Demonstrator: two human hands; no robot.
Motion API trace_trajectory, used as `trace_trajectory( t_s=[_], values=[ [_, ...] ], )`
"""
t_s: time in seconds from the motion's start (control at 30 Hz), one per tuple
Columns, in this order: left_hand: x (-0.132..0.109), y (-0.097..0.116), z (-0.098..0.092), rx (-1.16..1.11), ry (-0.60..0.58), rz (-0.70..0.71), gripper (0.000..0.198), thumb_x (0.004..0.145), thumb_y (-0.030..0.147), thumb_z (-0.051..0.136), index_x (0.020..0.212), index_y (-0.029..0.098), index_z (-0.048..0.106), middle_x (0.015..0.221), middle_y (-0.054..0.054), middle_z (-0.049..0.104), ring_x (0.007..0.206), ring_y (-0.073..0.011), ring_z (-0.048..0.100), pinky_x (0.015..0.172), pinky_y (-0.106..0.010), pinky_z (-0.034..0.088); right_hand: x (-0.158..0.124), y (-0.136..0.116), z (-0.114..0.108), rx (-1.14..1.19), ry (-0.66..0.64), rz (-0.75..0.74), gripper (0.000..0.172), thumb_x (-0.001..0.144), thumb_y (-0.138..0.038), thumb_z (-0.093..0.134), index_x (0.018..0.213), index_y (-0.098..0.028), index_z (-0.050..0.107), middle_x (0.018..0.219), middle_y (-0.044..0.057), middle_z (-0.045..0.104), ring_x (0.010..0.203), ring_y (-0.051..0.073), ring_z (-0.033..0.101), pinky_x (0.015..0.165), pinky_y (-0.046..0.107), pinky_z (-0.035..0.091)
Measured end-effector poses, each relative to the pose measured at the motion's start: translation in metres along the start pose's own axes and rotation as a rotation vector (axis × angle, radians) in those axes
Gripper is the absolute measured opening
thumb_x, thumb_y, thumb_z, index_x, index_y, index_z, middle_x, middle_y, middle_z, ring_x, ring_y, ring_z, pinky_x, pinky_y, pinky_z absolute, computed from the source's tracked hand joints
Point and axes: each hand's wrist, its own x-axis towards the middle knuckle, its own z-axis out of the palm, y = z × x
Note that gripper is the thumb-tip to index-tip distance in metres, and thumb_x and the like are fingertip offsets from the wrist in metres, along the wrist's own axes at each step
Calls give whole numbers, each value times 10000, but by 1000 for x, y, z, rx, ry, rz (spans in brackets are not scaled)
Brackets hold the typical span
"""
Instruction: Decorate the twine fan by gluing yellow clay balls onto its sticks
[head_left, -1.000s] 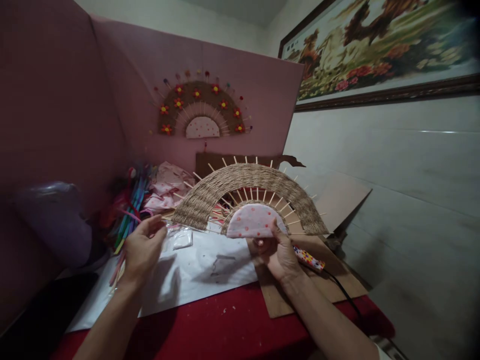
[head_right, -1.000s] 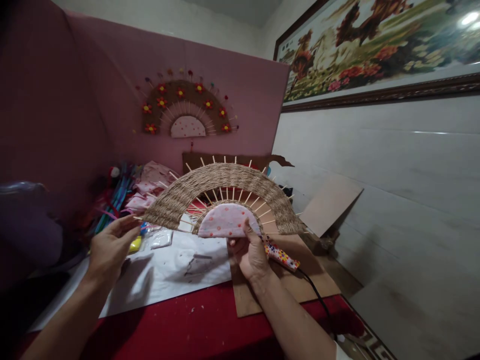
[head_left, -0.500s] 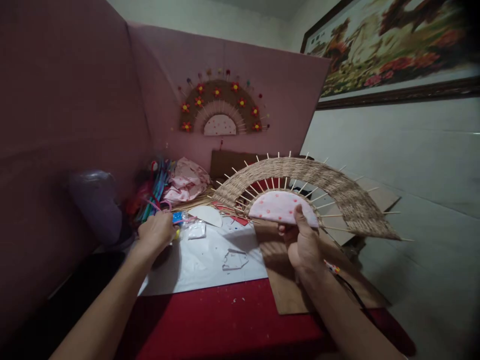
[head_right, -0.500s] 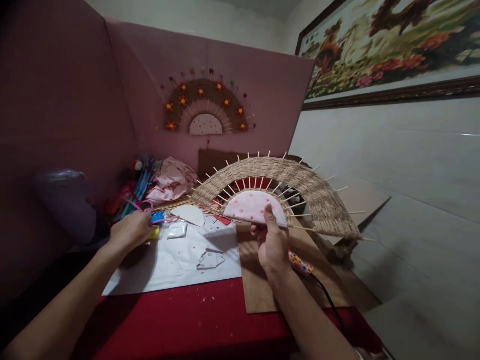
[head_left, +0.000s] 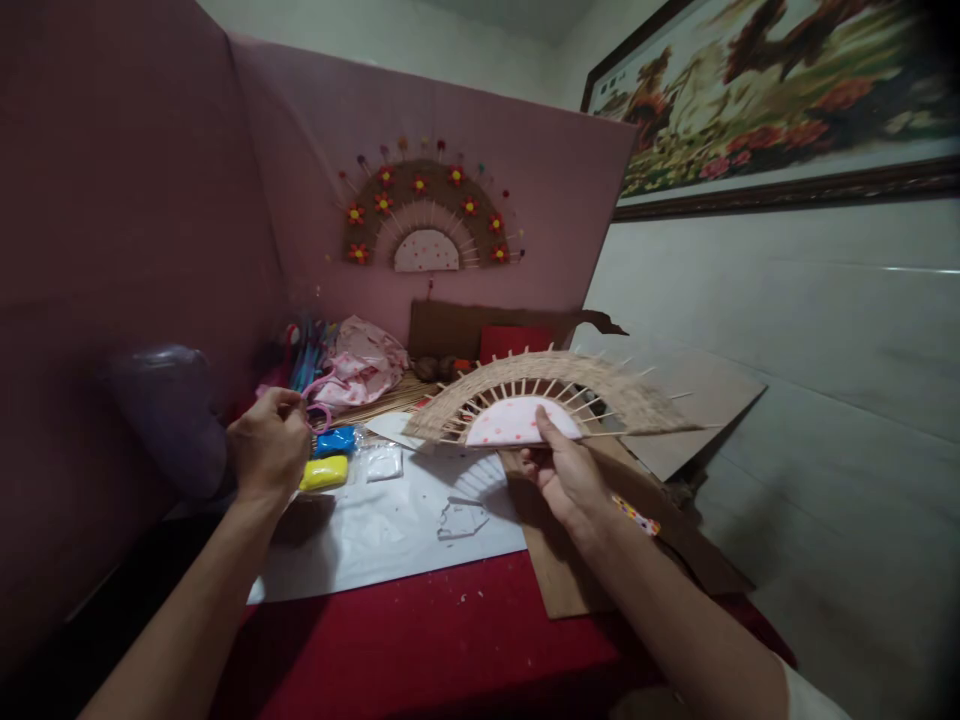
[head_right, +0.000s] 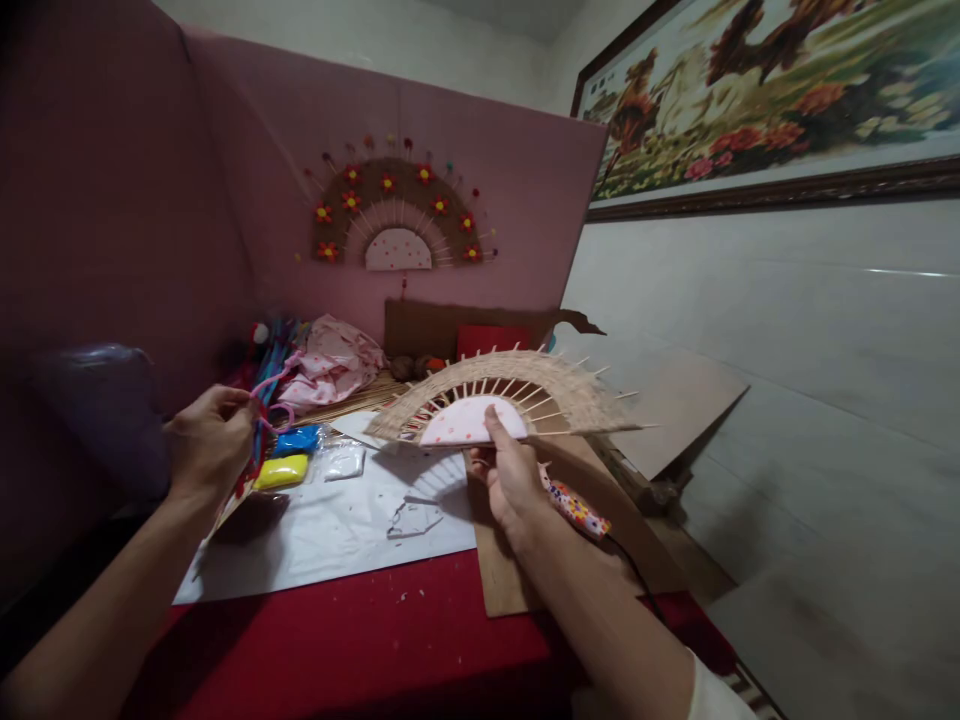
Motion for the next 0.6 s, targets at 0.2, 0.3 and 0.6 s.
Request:
trace_trajectory(
  t_s=[0.2,0.3,0.6],
  values=[
    [-15,4,3,-46,117,130,257,840,308,477,941,145,647,825,-64,687,763,-192,640,687,-282,452,5,30,14,51,-65,267,237,716,-276,756,721,-153,554,469,-35,558,337,72,466,277,129,321],
    [-22,1,7,12,160,213,212,831,265,488,907,160,656,849,-67,699,772,-189,639,693,-271,445,6,31,13,57,-51,261,225,719,-265,750,733,-150,557,473,-36,561,333,69,457,278,131,318],
    [-25,14,6,548,-240,260,258,844,167,413,905,158,664,909,-122,672,800,-284,612,587,-332,379,8,-15,6,171,87,-310,313,635,-341,793,798,-158,598,598,-45,599,428,57,478,342,147,380]
  ],
)
